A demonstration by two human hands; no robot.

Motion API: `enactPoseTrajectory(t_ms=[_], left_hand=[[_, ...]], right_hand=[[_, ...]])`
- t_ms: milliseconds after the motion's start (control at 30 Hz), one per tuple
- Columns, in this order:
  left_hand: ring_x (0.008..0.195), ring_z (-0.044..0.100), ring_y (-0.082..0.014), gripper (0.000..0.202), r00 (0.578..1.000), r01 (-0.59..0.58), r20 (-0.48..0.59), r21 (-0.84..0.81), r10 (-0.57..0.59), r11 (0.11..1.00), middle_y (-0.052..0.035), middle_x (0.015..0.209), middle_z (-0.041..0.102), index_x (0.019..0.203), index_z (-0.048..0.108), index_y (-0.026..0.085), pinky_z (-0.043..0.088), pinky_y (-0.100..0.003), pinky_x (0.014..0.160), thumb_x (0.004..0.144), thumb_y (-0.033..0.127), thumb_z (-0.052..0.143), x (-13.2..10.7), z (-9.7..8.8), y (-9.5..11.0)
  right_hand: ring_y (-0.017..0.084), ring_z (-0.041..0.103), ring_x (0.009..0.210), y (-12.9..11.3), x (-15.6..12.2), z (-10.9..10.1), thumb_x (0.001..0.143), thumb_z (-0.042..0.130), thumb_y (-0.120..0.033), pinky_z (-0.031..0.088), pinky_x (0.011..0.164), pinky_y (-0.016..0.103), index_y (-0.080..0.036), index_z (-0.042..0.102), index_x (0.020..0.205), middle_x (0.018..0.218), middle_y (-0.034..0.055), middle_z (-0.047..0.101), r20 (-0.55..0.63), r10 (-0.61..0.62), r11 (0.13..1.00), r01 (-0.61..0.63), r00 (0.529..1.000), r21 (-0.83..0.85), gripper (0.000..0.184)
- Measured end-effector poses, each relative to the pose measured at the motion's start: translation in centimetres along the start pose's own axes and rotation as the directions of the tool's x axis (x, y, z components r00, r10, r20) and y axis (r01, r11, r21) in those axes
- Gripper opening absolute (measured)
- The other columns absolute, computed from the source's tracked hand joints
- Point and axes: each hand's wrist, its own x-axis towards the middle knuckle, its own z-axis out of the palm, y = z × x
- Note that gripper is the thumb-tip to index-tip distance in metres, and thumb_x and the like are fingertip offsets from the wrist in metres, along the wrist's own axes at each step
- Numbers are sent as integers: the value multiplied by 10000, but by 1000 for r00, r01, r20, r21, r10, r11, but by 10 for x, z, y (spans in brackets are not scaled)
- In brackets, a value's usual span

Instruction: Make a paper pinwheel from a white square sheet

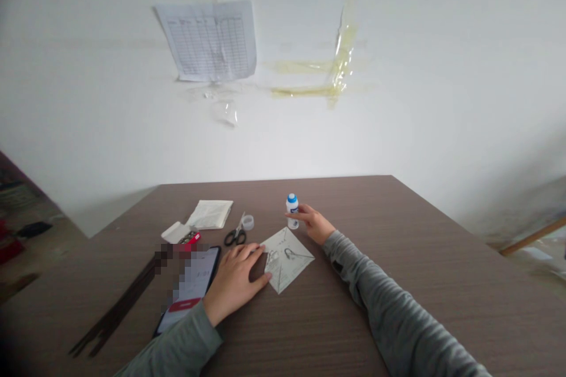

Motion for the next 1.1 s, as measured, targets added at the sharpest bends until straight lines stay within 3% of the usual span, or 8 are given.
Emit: enactPoseTrajectory(t_ms=[233,400,600,733,800,900,1100], left_hand=[[1744,712,-497,673,1000,2,-1,31,-2,1000,-150,1849,809,1796,832,310,546,-725,1512,1148,468,919,-1,1,0],[1728,717,-499,709,999,-35,-14,29,35,999,-166,1834,816,1845,786,310,562,-745,1484,1158,452,887,0,7,-6],[1683,749,-473,700,995,-62,-76,20,64,998,-170,1757,850,1821,801,305,577,-706,1473,1141,437,906,4,17,-11],[1685,751,-464,644,989,-98,-115,-3,97,995,-168,1773,839,1770,832,298,582,-709,1472,1144,424,910,7,25,-13],[1691,749,-472,619,986,-101,-133,-16,98,995,-182,1781,834,1739,850,275,575,-727,1482,1137,402,920,8,29,-12],[1705,737,-494,600,986,-102,-137,-27,97,994,-192,1784,832,1698,872,266,563,-764,1492,1114,382,940,10,35,-11],[1744,693,-531,568,993,-75,-91,-29,72,997,-159,1800,829,1655,892,342,536,-818,1505,1091,400,940,11,35,-6]], right_hand=[[334,911,1356,-6,-13,4,901,642,11,750,1236,483,-379,1012,1503,1460,105,946,-146,-46,999,42,988,-30,807],[312,904,1078,-23,-28,0,911,737,-81,765,1057,433,-351,1009,1510,1158,92,947,-326,28,999,-32,945,-7,711],[415,967,1199,-51,-37,2,943,986,-493,801,1098,538,-254,1006,1446,1386,162,1009,-485,234,965,-140,843,223,558],[467,987,1087,-68,-38,4,926,1028,-824,825,1050,615,-268,1015,1110,1170,174,1026,-450,286,952,-197,846,235,586],[466,981,1007,-72,-37,4,955,981,-884,822,1025,625,-280,982,974,1049,171,1012,-425,269,961,-211,864,180,605],[450,960,972,-73,-37,7,999,959,-810,804,1069,660,-311,920,864,964,137,980,-396,207,978,-198,894,64,518],[418,920,1034,-67,-39,20,1004,1024,-589,647,1355,777,-329,819,800,887,60,895,-269,137,982,-166,953,-88,389]])
